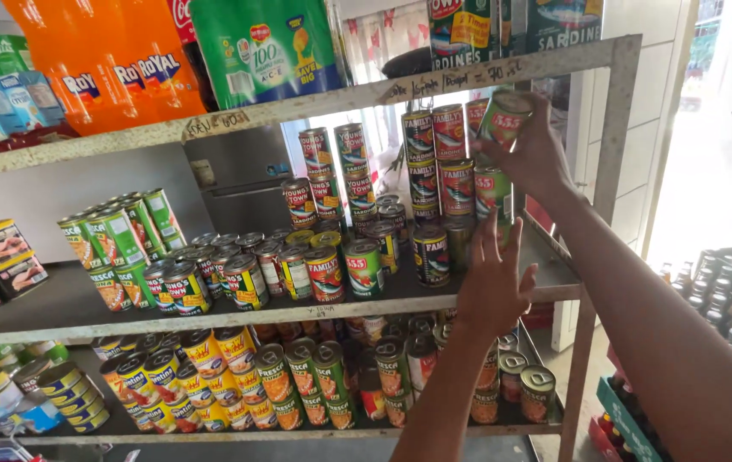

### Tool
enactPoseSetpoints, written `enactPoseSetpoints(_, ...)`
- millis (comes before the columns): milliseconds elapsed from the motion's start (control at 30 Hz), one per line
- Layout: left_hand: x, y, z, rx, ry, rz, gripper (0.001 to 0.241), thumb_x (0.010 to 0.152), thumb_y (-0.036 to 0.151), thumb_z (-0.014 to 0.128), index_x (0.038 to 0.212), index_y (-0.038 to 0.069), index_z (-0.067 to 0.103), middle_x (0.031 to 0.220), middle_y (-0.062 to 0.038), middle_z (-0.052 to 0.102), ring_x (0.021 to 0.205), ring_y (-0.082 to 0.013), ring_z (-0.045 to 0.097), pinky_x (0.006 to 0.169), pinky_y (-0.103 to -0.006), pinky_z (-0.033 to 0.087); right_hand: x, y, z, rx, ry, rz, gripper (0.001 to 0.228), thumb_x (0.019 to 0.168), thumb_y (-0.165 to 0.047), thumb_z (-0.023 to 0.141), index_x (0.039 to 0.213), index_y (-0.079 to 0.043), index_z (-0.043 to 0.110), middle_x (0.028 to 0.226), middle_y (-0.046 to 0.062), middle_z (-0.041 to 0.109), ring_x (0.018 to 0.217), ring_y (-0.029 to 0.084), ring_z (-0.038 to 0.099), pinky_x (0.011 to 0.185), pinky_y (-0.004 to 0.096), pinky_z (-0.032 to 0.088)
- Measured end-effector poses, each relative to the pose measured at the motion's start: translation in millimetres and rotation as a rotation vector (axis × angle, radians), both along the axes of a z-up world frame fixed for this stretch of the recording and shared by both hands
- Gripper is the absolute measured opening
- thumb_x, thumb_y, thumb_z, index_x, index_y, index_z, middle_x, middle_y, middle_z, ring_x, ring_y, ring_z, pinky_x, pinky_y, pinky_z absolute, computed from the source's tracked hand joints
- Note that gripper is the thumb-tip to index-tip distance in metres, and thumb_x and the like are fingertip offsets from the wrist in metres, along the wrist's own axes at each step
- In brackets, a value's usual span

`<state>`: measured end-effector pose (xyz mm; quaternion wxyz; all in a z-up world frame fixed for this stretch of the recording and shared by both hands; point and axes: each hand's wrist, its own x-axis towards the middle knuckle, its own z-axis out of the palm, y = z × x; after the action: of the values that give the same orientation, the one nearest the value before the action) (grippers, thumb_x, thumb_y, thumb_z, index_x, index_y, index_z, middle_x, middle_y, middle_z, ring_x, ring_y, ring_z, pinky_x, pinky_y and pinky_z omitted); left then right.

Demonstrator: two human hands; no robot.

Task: Organizing and stacking canned goods on store shelves.

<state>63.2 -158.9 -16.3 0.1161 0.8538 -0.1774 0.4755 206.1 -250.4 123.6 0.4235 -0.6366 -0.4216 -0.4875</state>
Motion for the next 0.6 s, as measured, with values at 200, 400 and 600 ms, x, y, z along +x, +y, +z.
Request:
enactPoseSetpoints(200, -1, 1, 2, -0.134, 0.006, -0.099, 0.077, 0.097, 0.026, 0.055, 0.164, 0.004, 0.026, 0.166, -0.03, 0.026, 0.151, -0.0476, 0.032, 0.115, -0.0507, 0.045, -36, 1, 2, -0.113, 0.263, -0.035, 0.088, 0.098, -0.032, 0.075, 0.158, -0.012, 0.013, 0.111, 0.019, 0.073, 0.113, 0.037, 0.069, 0.1, 0.05, 0.05)
enactPoseSetpoints(400, -1, 1, 2, -0.114, 0.008, -0.034, 0.073, 0.092, 0.023, 0.059, 0.159, 0.005, 0.036, 0.164, -0.026, 0.031, 0.151, -0.0442, 0.034, 0.106, -0.0478, 0.052, -30, 0, 3, -0.2, 0.098, -0.169, 0.091, 0.092, -0.033, 0.082, 0.155, -0.018, 0.019, 0.109, 0.02, 0.076, 0.12, 0.045, 0.06, 0.107, 0.064, 0.035)
enactPoseSetpoints(600, -5, 2, 3, -0.101, -0.044, -0.05, 0.071, 0.09, 0.022, 0.061, 0.155, 0.006, 0.041, 0.166, -0.023, 0.034, 0.151, -0.0405, 0.037, 0.107, -0.0455, 0.053, -30, -8, -17, -0.187, 0.212, 0.0, 0.098, 0.095, -0.032, 0.077, 0.166, -0.018, 0.011, 0.135, 0.025, 0.062, 0.137, 0.045, 0.05, 0.11, 0.06, 0.038)
